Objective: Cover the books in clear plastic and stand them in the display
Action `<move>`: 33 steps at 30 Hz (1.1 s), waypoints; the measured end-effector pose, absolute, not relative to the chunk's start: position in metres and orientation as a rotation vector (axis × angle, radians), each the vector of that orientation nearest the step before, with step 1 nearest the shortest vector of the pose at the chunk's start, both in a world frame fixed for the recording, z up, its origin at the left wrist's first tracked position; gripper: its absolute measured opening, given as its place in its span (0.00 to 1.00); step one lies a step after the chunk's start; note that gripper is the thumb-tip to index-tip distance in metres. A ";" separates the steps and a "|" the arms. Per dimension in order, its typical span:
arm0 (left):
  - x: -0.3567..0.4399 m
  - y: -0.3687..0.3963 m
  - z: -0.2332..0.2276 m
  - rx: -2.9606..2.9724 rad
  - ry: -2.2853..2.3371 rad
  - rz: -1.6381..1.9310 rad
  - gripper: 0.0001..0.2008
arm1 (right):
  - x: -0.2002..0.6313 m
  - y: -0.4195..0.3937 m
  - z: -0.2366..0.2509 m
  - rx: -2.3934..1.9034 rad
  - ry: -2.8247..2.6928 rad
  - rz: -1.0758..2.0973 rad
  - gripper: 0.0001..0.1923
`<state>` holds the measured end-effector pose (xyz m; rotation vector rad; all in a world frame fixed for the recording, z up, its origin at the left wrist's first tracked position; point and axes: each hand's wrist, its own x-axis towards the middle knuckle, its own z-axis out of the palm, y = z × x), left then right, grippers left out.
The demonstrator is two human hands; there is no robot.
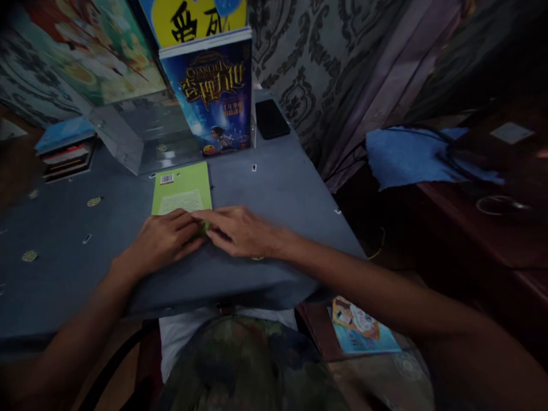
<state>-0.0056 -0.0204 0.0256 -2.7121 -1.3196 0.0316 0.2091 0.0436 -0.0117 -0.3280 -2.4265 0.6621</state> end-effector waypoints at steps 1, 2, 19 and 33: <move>-0.007 -0.020 0.026 -2.737 -1.337 0.015 0.17 | 0.210 0.042 -0.014 -0.326 -2.440 0.617 0.22; -0.010 -0.020 0.027 -2.765 -1.355 -0.017 0.18 | 0.212 0.040 -0.015 -0.328 -2.453 0.577 0.22; -0.090 -0.056 -0.003 -2.596 -1.897 -0.256 0.33 | 0.211 0.034 -0.015 -0.333 -2.499 0.431 0.15; -0.091 -0.054 -0.008 -2.729 -1.676 -0.273 0.39 | 0.173 0.078 -0.011 -0.529 -2.723 0.505 0.22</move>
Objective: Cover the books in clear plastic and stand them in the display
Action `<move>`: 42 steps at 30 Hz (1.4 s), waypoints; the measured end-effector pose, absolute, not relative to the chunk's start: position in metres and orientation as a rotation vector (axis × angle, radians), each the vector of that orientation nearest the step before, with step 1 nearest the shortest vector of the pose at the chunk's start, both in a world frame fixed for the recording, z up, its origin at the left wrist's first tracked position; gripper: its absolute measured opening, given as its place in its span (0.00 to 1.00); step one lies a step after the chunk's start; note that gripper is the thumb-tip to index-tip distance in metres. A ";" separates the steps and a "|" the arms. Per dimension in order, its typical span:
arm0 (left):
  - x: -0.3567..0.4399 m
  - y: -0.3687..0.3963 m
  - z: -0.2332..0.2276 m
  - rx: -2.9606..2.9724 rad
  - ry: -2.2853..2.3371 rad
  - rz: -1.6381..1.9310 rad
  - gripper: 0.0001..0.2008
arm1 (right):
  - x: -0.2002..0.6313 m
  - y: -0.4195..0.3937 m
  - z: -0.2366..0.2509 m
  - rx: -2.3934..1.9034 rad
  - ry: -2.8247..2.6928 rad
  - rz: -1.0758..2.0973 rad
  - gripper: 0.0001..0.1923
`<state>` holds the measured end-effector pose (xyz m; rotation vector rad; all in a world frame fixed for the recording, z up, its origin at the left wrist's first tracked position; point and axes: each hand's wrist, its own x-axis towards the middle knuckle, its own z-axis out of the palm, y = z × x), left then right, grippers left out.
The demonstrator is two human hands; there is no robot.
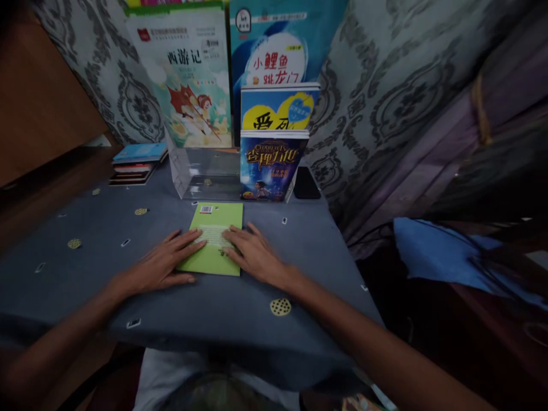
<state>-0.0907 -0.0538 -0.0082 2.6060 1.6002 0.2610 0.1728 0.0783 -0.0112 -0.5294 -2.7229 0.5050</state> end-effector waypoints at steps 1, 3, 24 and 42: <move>-0.091 -0.054 -0.009 2.608 1.604 0.268 0.39 | 0.167 0.088 -0.013 -0.588 -2.737 0.478 0.23; -0.091 -0.053 -0.011 2.609 1.607 0.275 0.40 | 0.157 0.108 -0.017 -0.713 -2.743 0.427 0.25; -0.062 -0.121 -0.009 2.705 1.453 0.295 0.49 | 0.173 0.095 -0.029 -0.635 -2.645 0.461 0.30; -0.050 -0.151 0.012 2.452 1.292 1.191 0.18 | 0.229 0.019 -0.009 -0.547 -2.652 0.967 0.30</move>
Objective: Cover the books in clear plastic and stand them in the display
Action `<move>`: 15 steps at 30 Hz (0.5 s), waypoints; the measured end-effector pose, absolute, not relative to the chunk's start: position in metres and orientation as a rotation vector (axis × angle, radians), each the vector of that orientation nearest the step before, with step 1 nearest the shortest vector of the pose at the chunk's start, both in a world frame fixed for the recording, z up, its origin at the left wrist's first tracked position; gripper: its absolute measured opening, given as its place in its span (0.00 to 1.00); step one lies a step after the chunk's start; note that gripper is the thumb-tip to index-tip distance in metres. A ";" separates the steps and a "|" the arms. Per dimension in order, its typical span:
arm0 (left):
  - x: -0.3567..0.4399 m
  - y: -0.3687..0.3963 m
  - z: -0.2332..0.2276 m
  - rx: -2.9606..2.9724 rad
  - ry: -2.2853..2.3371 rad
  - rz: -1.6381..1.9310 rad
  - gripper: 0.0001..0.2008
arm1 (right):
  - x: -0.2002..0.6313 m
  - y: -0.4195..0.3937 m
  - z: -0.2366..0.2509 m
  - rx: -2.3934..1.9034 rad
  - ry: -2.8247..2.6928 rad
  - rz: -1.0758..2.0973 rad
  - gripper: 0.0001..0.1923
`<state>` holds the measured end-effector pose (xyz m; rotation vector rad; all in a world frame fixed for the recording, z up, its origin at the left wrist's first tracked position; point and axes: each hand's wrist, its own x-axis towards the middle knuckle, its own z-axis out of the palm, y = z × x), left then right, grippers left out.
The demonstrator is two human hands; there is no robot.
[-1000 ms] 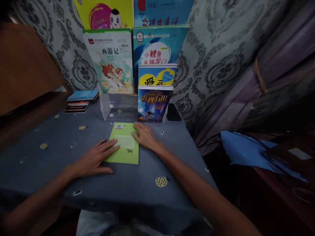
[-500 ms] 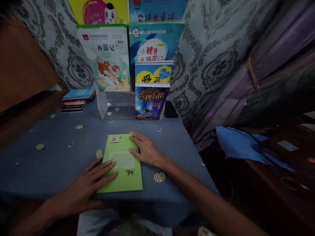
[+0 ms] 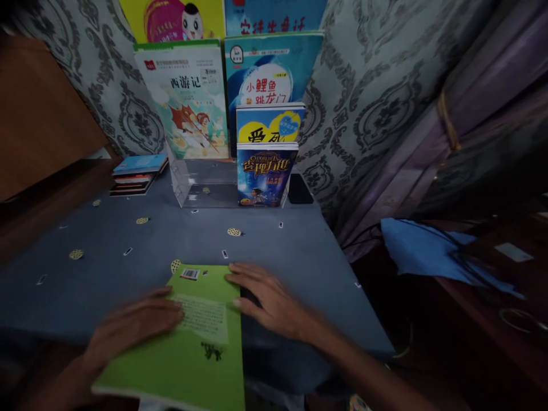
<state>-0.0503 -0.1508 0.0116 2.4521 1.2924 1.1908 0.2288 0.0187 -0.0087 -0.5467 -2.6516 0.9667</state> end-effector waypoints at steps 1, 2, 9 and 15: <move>-0.049 -0.146 0.018 2.305 1.339 1.291 0.19 | 0.231 0.018 -0.005 -0.515 -2.632 1.025 0.30; -0.048 -0.140 0.024 2.150 1.387 1.388 0.20 | 0.233 0.018 -0.002 -0.473 -2.614 1.081 0.31; -0.040 -0.068 0.040 1.377 1.552 1.941 0.17 | 0.217 0.016 -0.006 -0.578 -2.515 1.115 0.27; -0.038 -0.027 0.044 1.344 1.591 1.879 0.18 | 0.193 0.024 -0.013 -0.642 -2.269 1.226 0.20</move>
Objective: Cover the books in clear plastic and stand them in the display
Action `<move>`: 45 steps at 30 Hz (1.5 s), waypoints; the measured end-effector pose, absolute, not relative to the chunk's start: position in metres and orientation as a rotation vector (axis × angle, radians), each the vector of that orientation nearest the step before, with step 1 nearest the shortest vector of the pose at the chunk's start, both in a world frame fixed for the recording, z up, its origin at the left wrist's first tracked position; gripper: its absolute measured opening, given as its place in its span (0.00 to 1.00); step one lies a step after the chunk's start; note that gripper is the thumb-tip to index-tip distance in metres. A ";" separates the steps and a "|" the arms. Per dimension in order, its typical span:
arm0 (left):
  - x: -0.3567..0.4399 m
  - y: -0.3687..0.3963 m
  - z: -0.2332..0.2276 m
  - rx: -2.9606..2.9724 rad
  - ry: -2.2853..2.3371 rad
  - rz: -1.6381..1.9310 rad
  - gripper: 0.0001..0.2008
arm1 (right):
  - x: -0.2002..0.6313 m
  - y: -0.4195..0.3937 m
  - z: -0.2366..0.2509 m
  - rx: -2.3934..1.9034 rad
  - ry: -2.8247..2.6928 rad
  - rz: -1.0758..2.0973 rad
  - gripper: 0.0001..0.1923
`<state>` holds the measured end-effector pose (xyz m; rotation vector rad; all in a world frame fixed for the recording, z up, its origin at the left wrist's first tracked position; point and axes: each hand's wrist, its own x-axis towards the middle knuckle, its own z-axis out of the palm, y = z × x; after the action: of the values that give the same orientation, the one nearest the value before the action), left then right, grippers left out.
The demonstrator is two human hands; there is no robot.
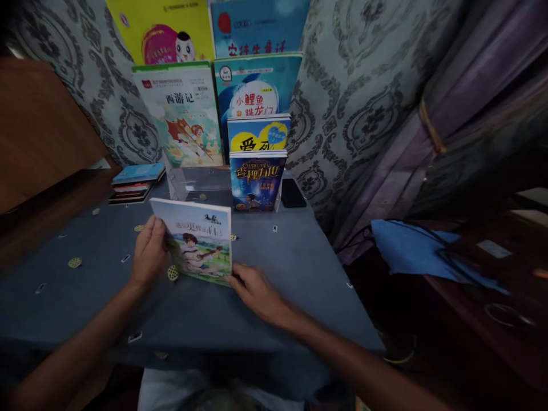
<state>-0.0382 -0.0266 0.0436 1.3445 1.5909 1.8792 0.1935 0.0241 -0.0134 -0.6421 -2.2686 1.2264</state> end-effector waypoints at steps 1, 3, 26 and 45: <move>-0.040 -0.021 0.044 1.353 1.617 1.864 0.15 | 0.192 0.025 -0.012 -0.641 -2.217 1.286 0.20; -0.044 -0.011 0.041 1.365 1.652 1.824 0.11 | 0.189 0.027 -0.010 -0.650 -2.115 1.420 0.20; -0.085 0.019 -0.012 2.183 2.266 0.698 0.13 | 0.170 0.051 -0.010 -1.057 -1.659 2.049 0.22; -0.082 0.029 -0.009 2.258 2.336 0.466 0.13 | 0.119 0.114 -0.020 -0.562 -2.533 0.509 0.19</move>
<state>-0.0816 0.0288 -0.0086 2.2580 2.3363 0.4657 0.1194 0.1140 -0.0198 -0.5620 -2.5333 0.5093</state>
